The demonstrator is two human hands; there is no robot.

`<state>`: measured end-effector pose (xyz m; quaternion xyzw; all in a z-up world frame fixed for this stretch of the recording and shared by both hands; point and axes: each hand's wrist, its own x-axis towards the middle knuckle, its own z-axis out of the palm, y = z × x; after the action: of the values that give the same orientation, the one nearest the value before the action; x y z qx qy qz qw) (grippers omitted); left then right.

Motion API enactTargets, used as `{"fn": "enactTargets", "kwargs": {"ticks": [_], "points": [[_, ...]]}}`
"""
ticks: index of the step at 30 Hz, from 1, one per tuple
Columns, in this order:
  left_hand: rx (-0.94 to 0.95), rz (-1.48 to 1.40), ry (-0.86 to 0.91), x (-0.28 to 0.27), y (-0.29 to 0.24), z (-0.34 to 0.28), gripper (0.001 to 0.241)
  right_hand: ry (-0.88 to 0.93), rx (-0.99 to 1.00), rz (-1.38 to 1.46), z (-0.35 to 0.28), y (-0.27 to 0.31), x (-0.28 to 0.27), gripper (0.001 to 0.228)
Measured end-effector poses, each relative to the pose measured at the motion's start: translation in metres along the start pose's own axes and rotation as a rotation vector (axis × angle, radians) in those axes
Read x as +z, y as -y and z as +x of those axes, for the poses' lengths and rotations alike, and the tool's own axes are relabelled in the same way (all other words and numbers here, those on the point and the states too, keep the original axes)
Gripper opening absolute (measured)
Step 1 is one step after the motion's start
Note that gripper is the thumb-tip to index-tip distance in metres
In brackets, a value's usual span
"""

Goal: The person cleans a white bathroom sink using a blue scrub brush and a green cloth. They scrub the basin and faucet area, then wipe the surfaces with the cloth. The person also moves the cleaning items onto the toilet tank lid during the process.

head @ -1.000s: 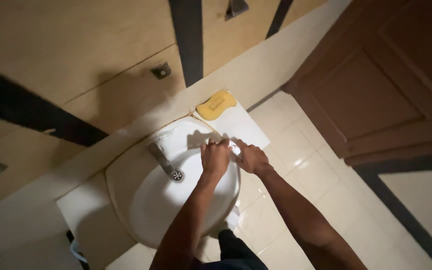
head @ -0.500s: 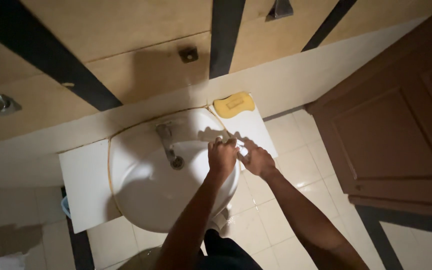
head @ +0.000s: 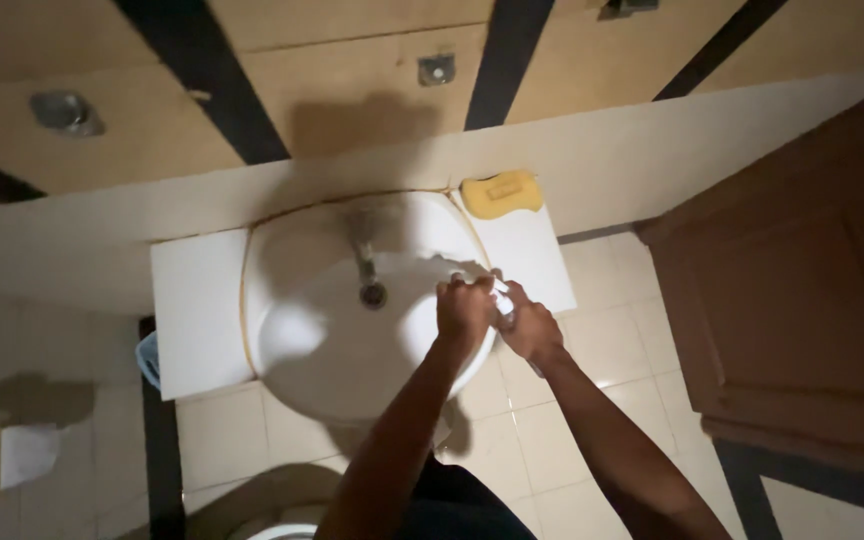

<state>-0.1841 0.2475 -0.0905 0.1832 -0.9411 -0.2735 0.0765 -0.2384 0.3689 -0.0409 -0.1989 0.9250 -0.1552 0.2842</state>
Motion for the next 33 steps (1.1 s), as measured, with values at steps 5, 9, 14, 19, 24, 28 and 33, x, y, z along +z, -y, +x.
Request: {"fn": "enactTargets", "kwargs": {"ticks": [5,9,14,19,24,28,33], "points": [[0.069,-0.022,0.007,-0.005,-0.007,-0.035,0.018,-0.045,-0.010,-0.044,-0.015,-0.028,0.031,0.065],[0.079,0.000,-0.003,-0.010,-0.021,-0.067,0.018,-0.055,-0.033,-0.143,-0.031,-0.048,0.048,0.065],[0.079,-0.050,-0.069,-0.006,-0.029,-0.103,0.026,-0.079,-0.035,-0.086,-0.062,-0.062,0.061,0.061],[0.023,-0.015,-0.047,-0.015,-0.031,-0.140,0.028,-0.093,-0.074,-0.035,-0.103,-0.049,0.062,0.071],[0.047,-0.043,-0.163,-0.018,-0.022,-0.185,0.034,-0.038,-0.148,-0.106,-0.125,-0.047,0.078,0.045],[-0.064,-0.053,-0.113,-0.026,-0.024,-0.213,0.036,0.003,-0.220,-0.157,-0.135,-0.047,0.090,0.040],[-0.076,-0.055,-0.237,-0.042,-0.024,-0.244,0.032,0.016,-0.238,-0.141,-0.164,-0.026,0.095,0.044]]}}
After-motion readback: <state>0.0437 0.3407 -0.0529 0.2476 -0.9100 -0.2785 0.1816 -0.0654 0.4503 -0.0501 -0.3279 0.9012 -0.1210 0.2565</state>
